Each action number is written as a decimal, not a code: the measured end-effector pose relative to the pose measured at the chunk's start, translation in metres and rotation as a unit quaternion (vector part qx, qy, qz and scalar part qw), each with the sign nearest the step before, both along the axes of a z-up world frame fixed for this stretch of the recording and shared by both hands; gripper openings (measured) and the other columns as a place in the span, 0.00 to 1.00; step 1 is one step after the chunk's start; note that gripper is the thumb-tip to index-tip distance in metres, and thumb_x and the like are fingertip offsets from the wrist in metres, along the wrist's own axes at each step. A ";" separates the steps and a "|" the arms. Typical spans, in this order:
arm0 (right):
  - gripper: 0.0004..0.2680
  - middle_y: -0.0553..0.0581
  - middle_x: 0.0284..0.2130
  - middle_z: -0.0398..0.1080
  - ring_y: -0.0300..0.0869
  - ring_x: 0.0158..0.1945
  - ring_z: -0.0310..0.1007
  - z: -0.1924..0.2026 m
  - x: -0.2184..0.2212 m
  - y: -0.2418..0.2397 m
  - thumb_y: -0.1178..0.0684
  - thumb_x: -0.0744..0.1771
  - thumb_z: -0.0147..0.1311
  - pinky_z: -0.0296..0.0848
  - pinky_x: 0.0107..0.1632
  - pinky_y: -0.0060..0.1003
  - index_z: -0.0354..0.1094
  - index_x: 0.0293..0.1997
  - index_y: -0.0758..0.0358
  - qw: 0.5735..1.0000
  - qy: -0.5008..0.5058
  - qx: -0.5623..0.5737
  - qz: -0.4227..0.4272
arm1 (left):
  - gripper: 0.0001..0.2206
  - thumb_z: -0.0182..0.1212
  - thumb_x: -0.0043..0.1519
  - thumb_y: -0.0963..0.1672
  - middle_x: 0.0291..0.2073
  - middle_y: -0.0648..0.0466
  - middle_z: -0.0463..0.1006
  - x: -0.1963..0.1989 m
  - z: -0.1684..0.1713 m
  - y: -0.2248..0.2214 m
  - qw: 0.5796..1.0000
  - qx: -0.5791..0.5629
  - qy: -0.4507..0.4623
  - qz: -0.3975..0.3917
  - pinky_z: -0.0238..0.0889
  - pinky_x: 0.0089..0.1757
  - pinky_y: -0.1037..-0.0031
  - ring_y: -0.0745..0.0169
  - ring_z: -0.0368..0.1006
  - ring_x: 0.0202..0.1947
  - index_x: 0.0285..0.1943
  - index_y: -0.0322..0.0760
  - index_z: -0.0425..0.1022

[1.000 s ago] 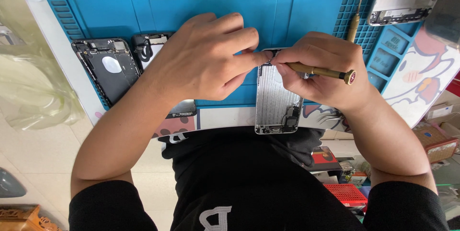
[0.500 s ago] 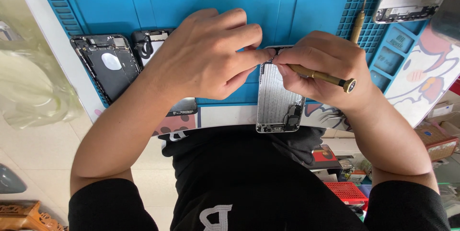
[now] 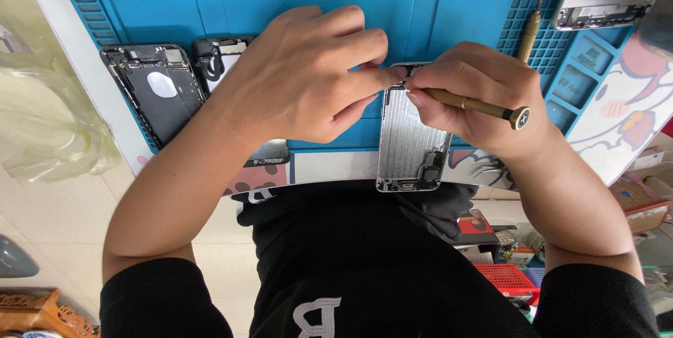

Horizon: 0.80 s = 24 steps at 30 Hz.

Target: Repairing a mobile phone chassis by removing and installing small internal components using a screwdriver.

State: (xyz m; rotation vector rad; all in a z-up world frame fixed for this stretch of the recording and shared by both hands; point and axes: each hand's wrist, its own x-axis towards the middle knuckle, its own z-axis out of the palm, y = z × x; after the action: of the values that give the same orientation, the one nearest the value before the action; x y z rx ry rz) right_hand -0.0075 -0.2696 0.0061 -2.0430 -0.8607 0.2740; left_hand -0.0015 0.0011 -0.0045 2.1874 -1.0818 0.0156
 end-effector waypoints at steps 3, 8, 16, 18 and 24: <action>0.07 0.57 0.37 0.75 0.47 0.38 0.77 0.000 0.000 0.000 0.62 0.68 0.68 0.75 0.40 0.36 0.73 0.46 0.66 1.000 0.017 0.003 0.001 | 0.09 0.71 0.56 0.43 0.38 0.62 0.71 0.000 0.000 0.001 1.000 -0.003 0.003 0.001 0.63 0.36 0.70 0.62 0.66 0.41 0.45 0.46 0.86; 0.08 0.59 0.35 0.75 0.49 0.37 0.77 0.010 0.006 0.011 0.62 0.66 0.69 0.74 0.39 0.39 0.71 0.44 0.68 1.000 0.000 0.001 0.009 | 0.07 0.71 0.57 0.43 0.38 0.61 0.71 -0.001 -0.003 0.002 1.000 -0.010 0.003 -0.003 0.62 0.36 0.69 0.62 0.66 0.42 0.44 0.45 0.85; 0.09 0.60 0.35 0.75 0.50 0.37 0.76 0.006 0.002 0.007 0.62 0.65 0.69 0.74 0.39 0.41 0.70 0.44 0.69 1.000 -0.016 -0.004 0.014 | 0.06 0.72 0.56 0.44 0.37 0.60 0.70 0.004 0.006 0.001 1.000 -0.025 -0.002 -0.001 0.62 0.35 0.69 0.62 0.66 0.41 0.41 0.43 0.85; 0.09 0.58 0.37 0.75 0.48 0.36 0.76 0.003 0.000 0.004 0.61 0.68 0.71 0.73 0.37 0.37 0.72 0.47 0.66 1.000 0.001 -0.021 0.003 | 0.07 0.72 0.54 0.44 0.36 0.59 0.71 0.005 0.009 0.001 0.999 -0.036 -0.011 0.001 0.62 0.33 0.69 0.62 0.66 0.39 0.39 0.42 0.85; 0.11 0.62 0.34 0.75 0.52 0.37 0.76 0.013 0.004 0.017 0.61 0.63 0.71 0.73 0.38 0.42 0.71 0.44 0.70 0.999 -0.023 -0.018 0.014 | 0.05 0.72 0.53 0.44 0.34 0.59 0.70 0.006 0.011 0.002 0.999 -0.035 -0.015 0.003 0.62 0.32 0.68 0.61 0.67 0.38 0.34 0.42 0.84</action>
State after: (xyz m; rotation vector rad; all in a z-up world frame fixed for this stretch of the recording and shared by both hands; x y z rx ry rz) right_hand -0.0034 -0.2525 0.0191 -2.0796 -0.9189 0.2596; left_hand 0.0041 0.0026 0.0065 2.1337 -1.0749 0.0869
